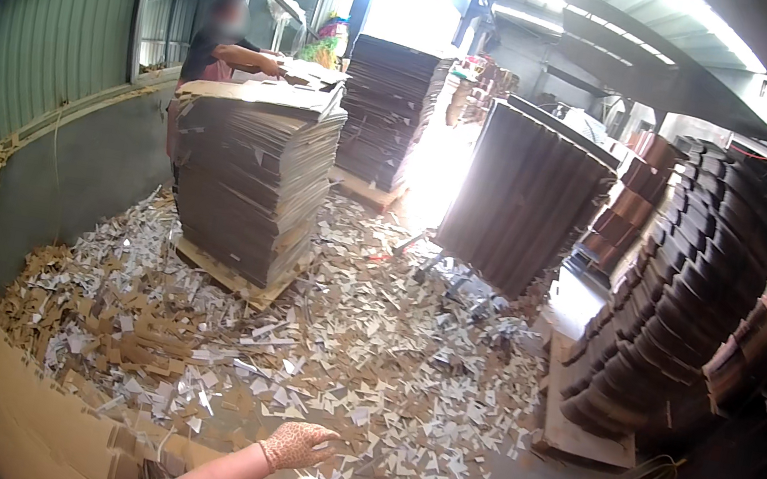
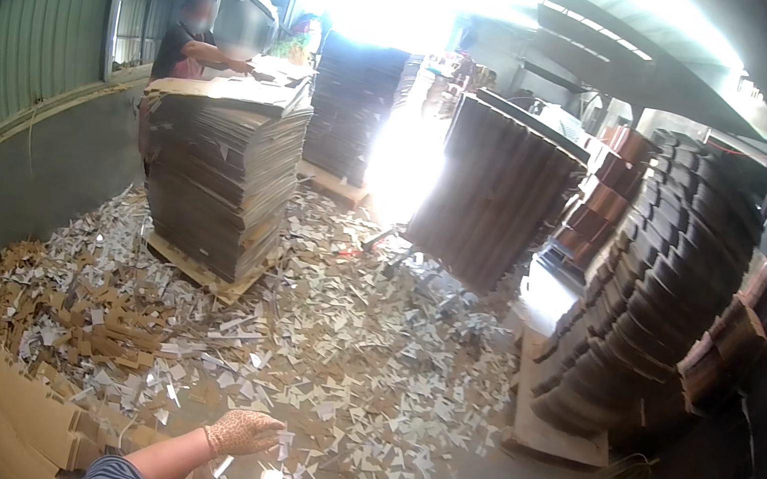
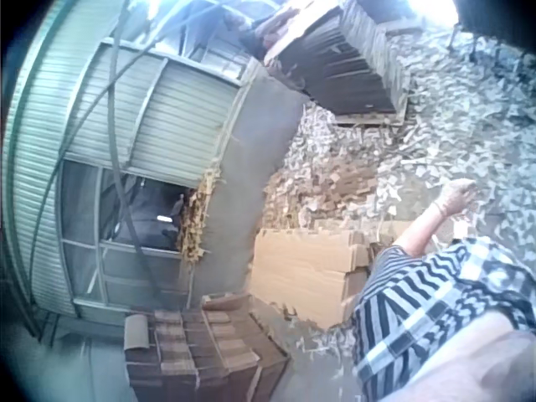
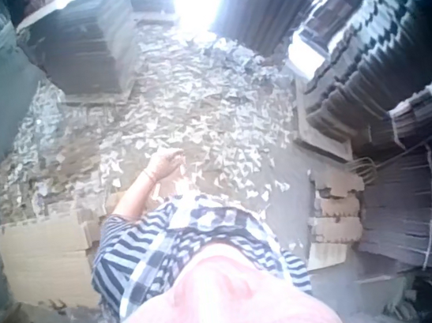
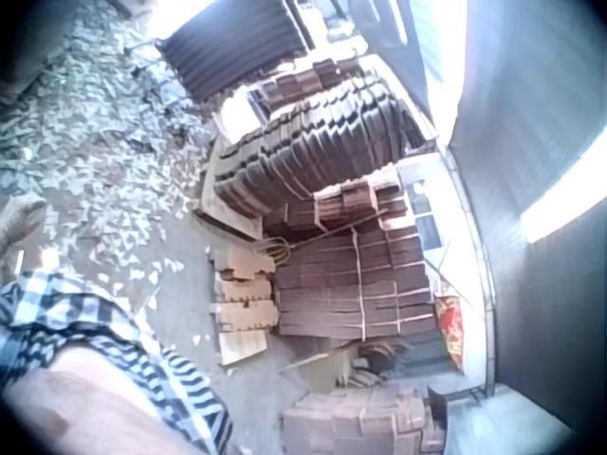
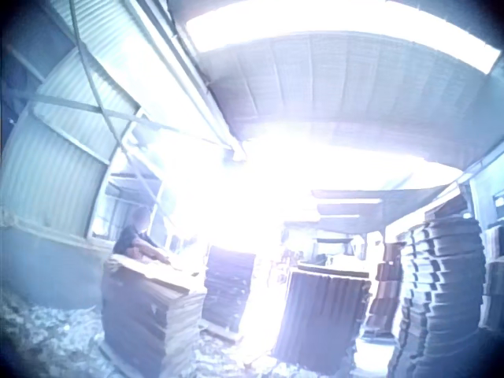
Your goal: The person picks up flat cardboard pieces from a pile and stacks them onto a growing stack on a table. They wear gloves and handle the cardboard by hand, occasionally adjusting the stack to keep it aligned. Another person works nearby at the same table.
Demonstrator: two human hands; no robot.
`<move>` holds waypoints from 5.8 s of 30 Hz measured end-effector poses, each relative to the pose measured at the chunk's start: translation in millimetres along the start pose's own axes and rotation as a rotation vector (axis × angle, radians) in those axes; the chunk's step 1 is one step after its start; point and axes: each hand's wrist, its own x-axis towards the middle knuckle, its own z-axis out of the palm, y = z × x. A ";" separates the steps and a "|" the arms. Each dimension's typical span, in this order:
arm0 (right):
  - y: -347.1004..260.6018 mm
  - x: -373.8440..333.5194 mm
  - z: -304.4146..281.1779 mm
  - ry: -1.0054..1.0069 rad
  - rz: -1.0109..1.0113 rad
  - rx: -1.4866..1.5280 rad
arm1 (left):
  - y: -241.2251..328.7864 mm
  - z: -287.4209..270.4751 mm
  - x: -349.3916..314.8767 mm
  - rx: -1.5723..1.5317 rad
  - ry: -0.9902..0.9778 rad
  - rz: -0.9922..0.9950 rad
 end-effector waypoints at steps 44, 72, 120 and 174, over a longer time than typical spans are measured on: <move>-990.7 888.4 -96.3 -0.375 -0.722 0.393 | -755.6 -683.8 783.0 0.673 0.411 -0.892; -1389.4 1145.5 -39.6 -0.219 -1.614 -0.262 | -768.5 -682.9 795.2 0.605 0.362 -0.995; -1135.9 951.2 -51.8 0.045 -1.271 -0.257 | -770.0 -680.6 783.6 0.635 0.371 -1.020; -1287.2 1060.3 -222.0 -0.346 -0.948 0.172 | -766.3 -685.1 797.4 0.627 0.362 -1.063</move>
